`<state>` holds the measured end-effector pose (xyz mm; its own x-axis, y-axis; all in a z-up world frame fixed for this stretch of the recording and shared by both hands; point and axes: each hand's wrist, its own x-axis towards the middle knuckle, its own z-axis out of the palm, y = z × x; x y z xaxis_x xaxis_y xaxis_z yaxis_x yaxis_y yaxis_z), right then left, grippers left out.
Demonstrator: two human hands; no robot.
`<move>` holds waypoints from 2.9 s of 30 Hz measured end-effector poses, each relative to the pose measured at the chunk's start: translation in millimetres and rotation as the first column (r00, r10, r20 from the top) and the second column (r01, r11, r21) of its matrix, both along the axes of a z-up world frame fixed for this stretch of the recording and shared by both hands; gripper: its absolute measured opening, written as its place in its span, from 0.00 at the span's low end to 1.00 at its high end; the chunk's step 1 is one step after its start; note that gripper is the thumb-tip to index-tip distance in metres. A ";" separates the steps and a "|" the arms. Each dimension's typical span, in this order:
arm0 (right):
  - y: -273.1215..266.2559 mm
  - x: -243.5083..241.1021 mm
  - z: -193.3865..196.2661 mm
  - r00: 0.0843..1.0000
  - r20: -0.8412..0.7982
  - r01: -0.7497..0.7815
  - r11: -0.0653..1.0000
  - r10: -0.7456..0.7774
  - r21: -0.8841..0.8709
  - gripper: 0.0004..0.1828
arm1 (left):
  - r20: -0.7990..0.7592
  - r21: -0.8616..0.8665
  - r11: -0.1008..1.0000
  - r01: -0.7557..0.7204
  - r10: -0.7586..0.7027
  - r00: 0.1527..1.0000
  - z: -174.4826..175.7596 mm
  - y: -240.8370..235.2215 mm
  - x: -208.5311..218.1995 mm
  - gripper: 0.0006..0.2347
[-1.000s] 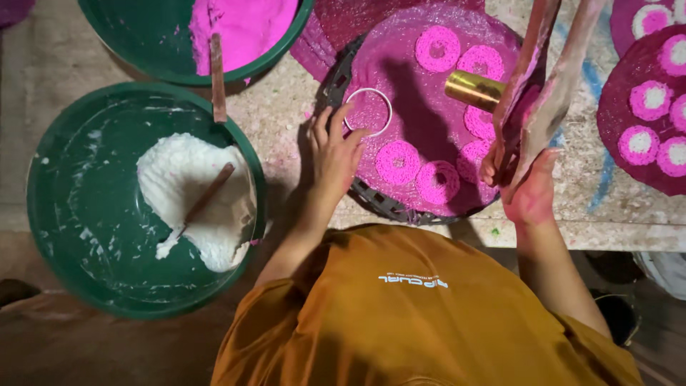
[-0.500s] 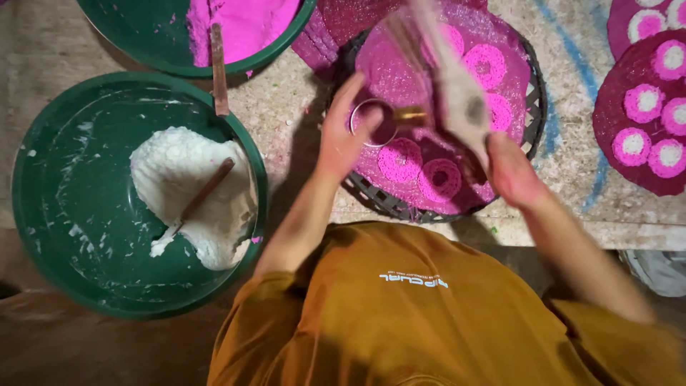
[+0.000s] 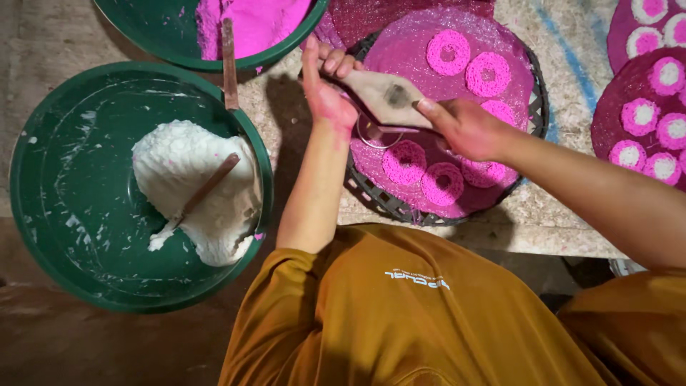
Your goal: The person uses a wooden applicator to scoop white and pink powders and applies them into circular molds on a flat surface. They repeatedly fill the molds, smooth the powder, and arrange the finished circular designs on a nearby tray.
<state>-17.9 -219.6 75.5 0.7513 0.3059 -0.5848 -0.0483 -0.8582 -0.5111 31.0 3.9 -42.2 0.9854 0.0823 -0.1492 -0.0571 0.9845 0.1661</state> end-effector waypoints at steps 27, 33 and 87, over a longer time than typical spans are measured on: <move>12.2 -6.1 -12.7 0.984 0.166 -0.071 0.997 0.066 0.022 0.34 | -0.116 0.063 0.995 -0.074 0.081 0.990 -26.5 -4.2 5.8 0.12; -22.5 7.6 -4.0 0.996 -0.044 0.055 0.934 -0.076 -0.354 0.35 | -0.171 0.036 0.999 -0.041 0.047 0.984 -51.0 -55.4 16.1 0.11; -142.9 -142.7 -107.4 0.524 -0.107 0.446 0.165 -0.845 0.880 0.37 | -0.117 0.869 -0.472 -0.148 -0.487 0.866 25.8 -11.1 -35.8 0.50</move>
